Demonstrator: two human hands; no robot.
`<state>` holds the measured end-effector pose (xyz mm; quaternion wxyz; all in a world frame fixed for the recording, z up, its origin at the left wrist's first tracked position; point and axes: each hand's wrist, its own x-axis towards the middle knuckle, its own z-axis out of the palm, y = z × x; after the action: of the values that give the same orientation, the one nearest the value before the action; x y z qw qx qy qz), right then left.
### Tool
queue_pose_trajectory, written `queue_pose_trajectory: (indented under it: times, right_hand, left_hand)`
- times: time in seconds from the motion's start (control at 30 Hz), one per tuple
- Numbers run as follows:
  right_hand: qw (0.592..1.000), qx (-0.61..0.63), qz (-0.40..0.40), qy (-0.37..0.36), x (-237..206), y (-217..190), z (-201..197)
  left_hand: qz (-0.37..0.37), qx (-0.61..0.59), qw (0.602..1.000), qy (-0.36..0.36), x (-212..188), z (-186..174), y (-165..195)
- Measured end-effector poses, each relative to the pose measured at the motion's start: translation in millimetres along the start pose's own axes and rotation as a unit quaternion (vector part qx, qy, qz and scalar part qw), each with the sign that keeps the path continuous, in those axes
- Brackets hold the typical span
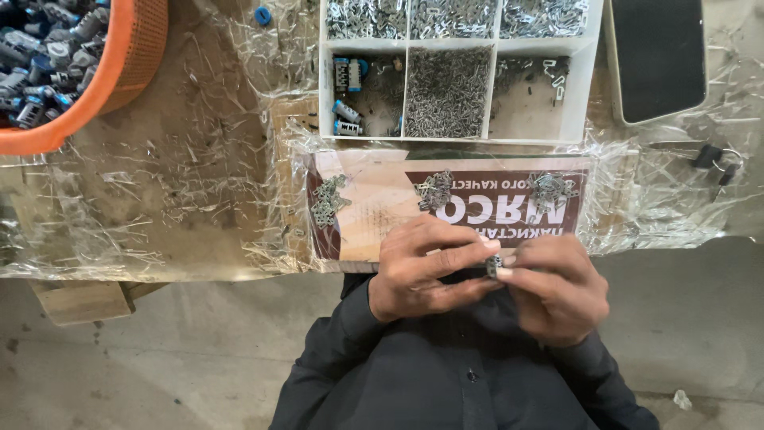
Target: The person assembles small electrical connector components by hand. They pick gray connector bodies from an orange basket, take small metal screws and contact parts from a compartment box, fit the parts together into each connector body, and set finished connectors aside on the table.
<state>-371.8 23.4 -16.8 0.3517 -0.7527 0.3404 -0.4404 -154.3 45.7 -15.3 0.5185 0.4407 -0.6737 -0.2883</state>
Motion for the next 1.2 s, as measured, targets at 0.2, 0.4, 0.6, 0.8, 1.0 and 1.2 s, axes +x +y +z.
queue_pose_trajectory:
  times: [0.2, 0.4, 0.6, 0.8, 1.0, 1.2]
  right_hand:
    - [0.946, 0.205, 0.248, 0.041, -23.7, -1.0, -4.2]
    - [0.893, 0.293, 0.341, 0.011, -33.1, 20.6, -23.9]
    - [0.845, -0.503, 0.053, 0.174, -16.5, 61.2, -94.6]
    - [0.799, -0.592, 0.102, 0.031, -9.7, 83.1, -128.7]
    - [0.952, -0.258, 0.116, 0.118, -14.5, 83.8, -99.4]
    - [0.953, 0.183, 0.121, 0.208, -9.8, 47.0, -29.4]
  left_hand:
    - [0.017, -0.014, 0.999, -0.042, 5.1, -0.9, 3.5]
    - [0.007, -0.023, 0.993, -0.118, 10.2, 7.8, 8.1]
    - [-0.081, -0.016, 0.995, -0.062, 13.2, 12.3, 12.9]
    - [-0.124, -0.038, 0.991, -0.016, 20.0, 22.0, 16.2]
    - [-0.154, -0.065, 0.986, 0.009, 21.4, 20.6, 15.4]
    - [-0.169, -0.120, 0.978, 0.037, 16.7, 17.0, 13.2]
